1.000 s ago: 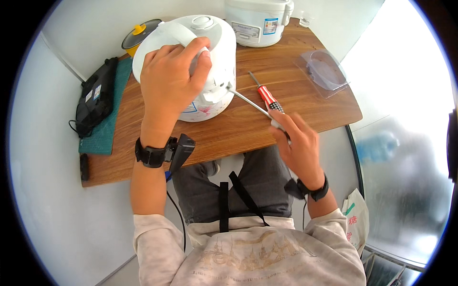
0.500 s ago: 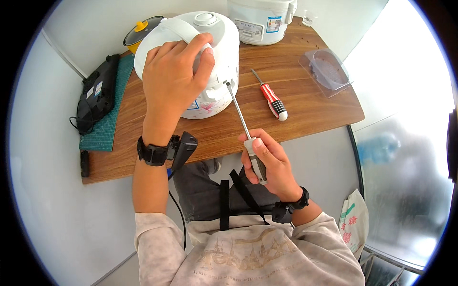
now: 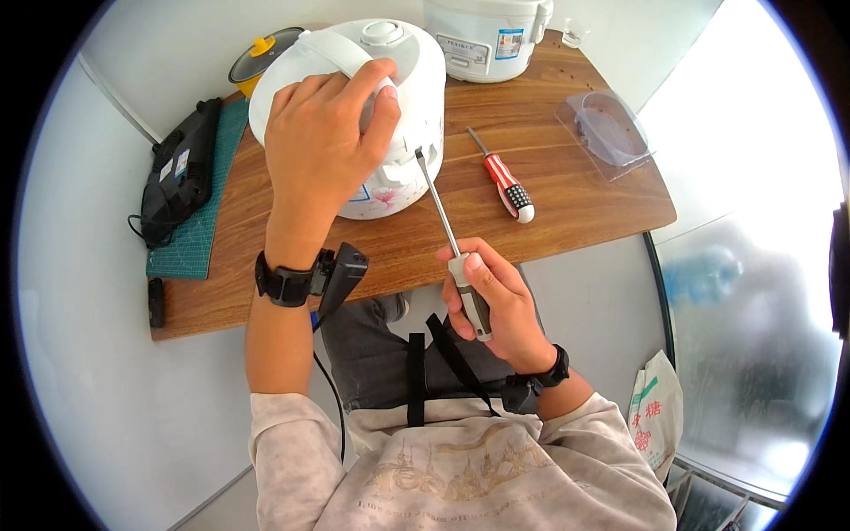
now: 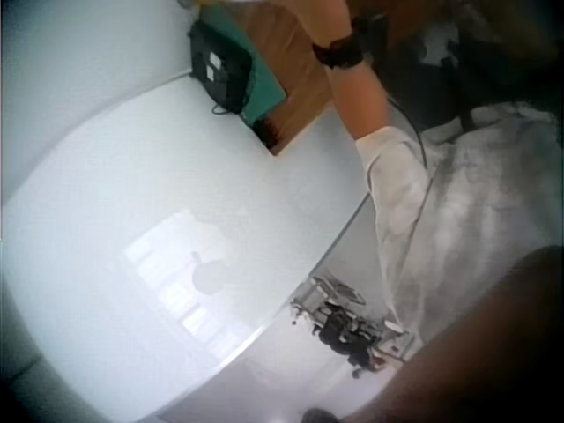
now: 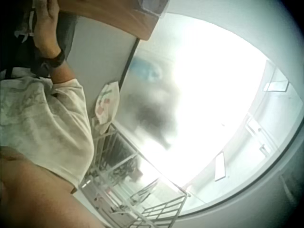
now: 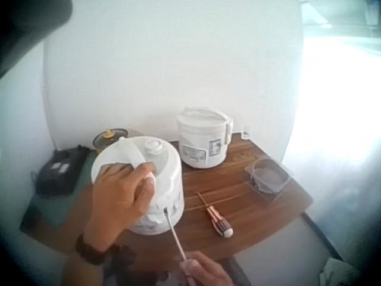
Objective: The person uses a screwdriver to remove screws from the side of a white rice cooker, opens the lid, and manipulates the internal heating element. They then close the lid and reinsert the screws to reassemble the unit.
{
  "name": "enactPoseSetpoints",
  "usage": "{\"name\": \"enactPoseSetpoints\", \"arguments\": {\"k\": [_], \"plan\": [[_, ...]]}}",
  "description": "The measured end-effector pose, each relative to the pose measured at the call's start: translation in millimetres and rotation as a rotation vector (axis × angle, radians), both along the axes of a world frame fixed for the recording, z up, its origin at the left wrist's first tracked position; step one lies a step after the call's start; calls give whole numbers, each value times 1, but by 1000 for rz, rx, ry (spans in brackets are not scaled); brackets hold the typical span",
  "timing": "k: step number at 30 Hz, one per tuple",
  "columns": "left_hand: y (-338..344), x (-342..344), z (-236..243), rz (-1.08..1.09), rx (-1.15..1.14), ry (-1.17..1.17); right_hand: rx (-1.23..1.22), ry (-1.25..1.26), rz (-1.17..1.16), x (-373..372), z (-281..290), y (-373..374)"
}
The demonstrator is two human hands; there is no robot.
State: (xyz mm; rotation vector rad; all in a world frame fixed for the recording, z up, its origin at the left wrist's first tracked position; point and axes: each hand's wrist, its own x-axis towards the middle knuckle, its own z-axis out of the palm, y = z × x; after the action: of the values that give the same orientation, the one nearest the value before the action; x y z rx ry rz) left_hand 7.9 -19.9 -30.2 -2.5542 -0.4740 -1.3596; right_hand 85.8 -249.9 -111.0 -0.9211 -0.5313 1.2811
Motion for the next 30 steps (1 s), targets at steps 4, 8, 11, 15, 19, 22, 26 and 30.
{"name": "enactPoseSetpoints", "arguments": {"k": [4,8,11,15,19,22,26,30], "plan": [[-5,-2,3,42,-58,69,10,13,-6,2,0,0],[-7,-3,4,49,-73,85,15,5,-5,1,-1,-1],[1,0,0,-2,8,-5,17,20,-17,-2,1,0],[0,0,0,-3,1,-5,3,4,-19,-1,1,1],[2,0,-1,-4,5,-1,-1,9,-13,-1,3,2],[-2,-3,3,27,-37,75,8,-108,-19,2,2,3],[-2,-5,5,18,-52,123,-60,-474,-107,7,3,4],[-1,-5,6,14,-61,106,-1,-1392,-529,14,-11,11]]}}
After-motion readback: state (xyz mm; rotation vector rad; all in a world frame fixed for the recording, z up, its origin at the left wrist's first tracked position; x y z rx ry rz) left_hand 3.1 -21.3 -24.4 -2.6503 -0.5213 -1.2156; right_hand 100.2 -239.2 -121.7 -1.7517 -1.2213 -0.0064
